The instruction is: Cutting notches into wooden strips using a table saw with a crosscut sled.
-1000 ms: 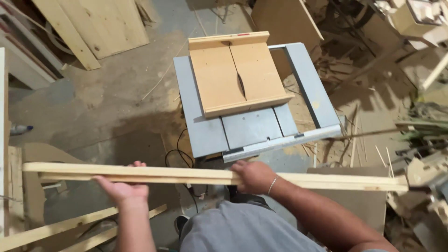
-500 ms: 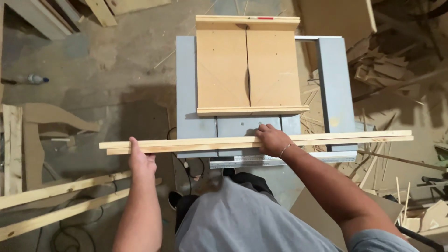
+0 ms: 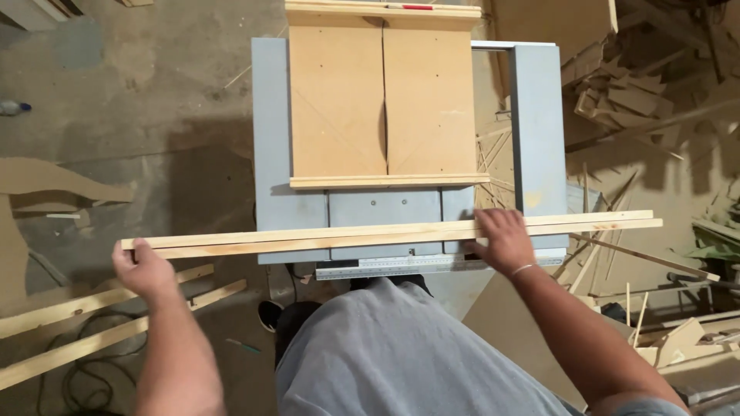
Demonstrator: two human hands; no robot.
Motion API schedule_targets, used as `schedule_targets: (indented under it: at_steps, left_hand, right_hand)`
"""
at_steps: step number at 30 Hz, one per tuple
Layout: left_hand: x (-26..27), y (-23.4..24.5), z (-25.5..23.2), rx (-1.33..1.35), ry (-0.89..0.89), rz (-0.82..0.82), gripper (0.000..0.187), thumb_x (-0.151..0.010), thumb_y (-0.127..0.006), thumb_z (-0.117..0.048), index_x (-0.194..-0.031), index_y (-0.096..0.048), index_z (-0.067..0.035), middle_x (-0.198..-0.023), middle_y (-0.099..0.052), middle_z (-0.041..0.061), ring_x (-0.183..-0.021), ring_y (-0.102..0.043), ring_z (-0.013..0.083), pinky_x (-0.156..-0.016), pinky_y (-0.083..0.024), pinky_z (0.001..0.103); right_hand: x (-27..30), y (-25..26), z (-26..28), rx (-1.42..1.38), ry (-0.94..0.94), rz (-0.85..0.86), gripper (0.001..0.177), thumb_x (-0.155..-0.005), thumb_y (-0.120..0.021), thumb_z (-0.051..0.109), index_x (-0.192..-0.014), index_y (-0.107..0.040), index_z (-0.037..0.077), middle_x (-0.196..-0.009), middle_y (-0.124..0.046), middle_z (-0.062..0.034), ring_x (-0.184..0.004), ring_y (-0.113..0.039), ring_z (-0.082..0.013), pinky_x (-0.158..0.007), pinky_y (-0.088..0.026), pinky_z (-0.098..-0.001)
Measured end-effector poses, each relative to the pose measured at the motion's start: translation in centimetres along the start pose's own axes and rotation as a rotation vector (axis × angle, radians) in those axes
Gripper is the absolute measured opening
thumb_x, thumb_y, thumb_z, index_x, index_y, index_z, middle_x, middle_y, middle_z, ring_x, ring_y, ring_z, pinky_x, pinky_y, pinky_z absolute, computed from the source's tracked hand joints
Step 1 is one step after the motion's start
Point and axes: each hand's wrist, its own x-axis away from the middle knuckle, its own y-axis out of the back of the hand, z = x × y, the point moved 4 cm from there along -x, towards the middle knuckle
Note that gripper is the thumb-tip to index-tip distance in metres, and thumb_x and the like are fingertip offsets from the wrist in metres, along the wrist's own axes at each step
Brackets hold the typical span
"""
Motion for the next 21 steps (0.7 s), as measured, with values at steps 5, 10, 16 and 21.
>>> schedule_targets:
  at_steps: [5, 10, 16, 21]
  left_hand:
    - [0.2, 0.8, -2.6, -0.063, 0.179, -0.007, 0.022, -0.101, -0.07, -0.023, -0.116, -0.073, -0.007, -0.108, -0.078, 0.004, -0.098, -0.073, 0.0154, -0.086, -0.059, 0.027]
    - [-0.4, 0.5, 4.1, -0.131, 0.082, -0.078, 0.022, -0.101, -0.069, -0.023, -0.106, -0.078, -0.003, -0.097, -0.079, 0.007, -0.087, -0.072, 0.0157, -0.081, -0.058, 0.032]
    - [0.6, 1.6, 3.0, -0.226, 0.146, -0.034, 0.017, -0.1, -0.074, -0.025, -0.107, -0.08, -0.01, -0.095, -0.074, 0.018, -0.099, -0.072, 0.033, -0.092, -0.054, 0.04]
    - [2.2, 0.9, -1.9, -0.321, 0.234, 0.125, 0.04, -0.1, -0.07, -0.042, -0.134, -0.07, -0.019, -0.116, -0.075, 0.012, -0.113, -0.069, 0.0312, -0.1, -0.053, 0.043]
  right_hand:
    - [1.4, -1.0, -4.0, 0.037, -0.084, 0.203, 0.077, -0.09, -0.06, 0.061, -0.149, -0.049, 0.014, -0.14, -0.06, -0.0084, -0.128, -0.053, -0.0296, -0.114, -0.034, -0.0435]
    - [2.0, -3.0, -4.6, 0.007, 0.046, -0.02, 0.081, -0.086, -0.061, 0.064, -0.147, -0.054, 0.01, -0.132, -0.064, -0.0093, -0.119, -0.058, -0.0313, -0.109, -0.039, -0.0443]
    - [0.8, -5.0, -2.9, 0.101, 0.064, -0.104, 0.084, -0.073, -0.071, 0.062, -0.146, -0.057, 0.023, -0.126, -0.065, -0.0001, -0.127, -0.062, -0.0209, -0.119, -0.043, -0.041]
    - [-5.4, 2.4, 6.1, 0.049, 0.085, -0.47, 0.07, -0.076, -0.083, 0.044, -0.14, -0.065, 0.019, -0.134, -0.064, -0.0054, -0.126, -0.061, -0.0282, -0.109, -0.047, -0.044]
